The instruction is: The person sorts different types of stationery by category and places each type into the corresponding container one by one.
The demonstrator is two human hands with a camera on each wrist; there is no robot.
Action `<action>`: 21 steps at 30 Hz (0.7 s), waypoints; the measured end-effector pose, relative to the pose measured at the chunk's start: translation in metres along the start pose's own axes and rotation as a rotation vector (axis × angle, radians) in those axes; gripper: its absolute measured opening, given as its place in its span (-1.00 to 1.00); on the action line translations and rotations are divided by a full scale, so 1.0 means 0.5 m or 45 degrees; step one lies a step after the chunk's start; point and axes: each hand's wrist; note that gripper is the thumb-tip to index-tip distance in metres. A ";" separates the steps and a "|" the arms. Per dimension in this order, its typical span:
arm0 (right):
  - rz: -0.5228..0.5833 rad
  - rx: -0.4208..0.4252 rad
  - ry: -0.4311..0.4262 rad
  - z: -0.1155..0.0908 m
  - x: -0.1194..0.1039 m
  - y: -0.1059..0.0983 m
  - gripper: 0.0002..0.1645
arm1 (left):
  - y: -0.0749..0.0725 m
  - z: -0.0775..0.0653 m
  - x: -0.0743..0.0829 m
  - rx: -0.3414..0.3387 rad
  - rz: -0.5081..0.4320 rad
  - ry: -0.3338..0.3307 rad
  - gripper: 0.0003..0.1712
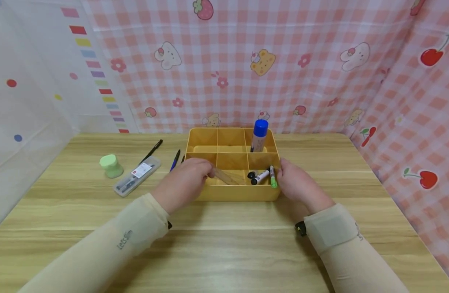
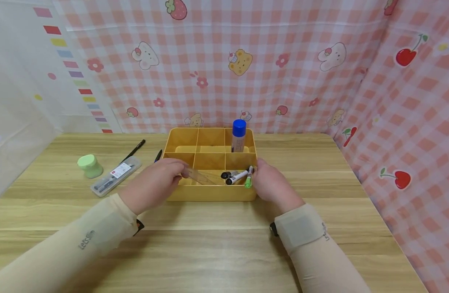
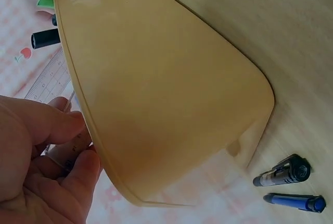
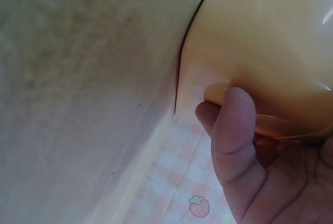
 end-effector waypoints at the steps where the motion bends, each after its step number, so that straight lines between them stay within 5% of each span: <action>1: 0.000 -0.003 0.004 0.000 0.000 0.000 -0.31 | 0.001 0.001 0.000 -0.001 -0.004 0.004 -0.77; 12: 0.010 -0.020 0.008 -0.002 -0.002 -0.004 -0.29 | 0.000 0.004 -0.001 -0.033 -0.124 -0.085 -0.76; 21: 0.021 -0.036 0.016 -0.002 -0.003 -0.002 -0.28 | 0.002 -0.001 -0.001 -0.025 -0.132 -0.100 -0.48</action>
Point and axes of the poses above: each hand's wrist, its own z-axis towards the middle knuckle, its own y-axis out of the palm, x = y × z, and after that the axes turned 4 degrees about -x, right-handed
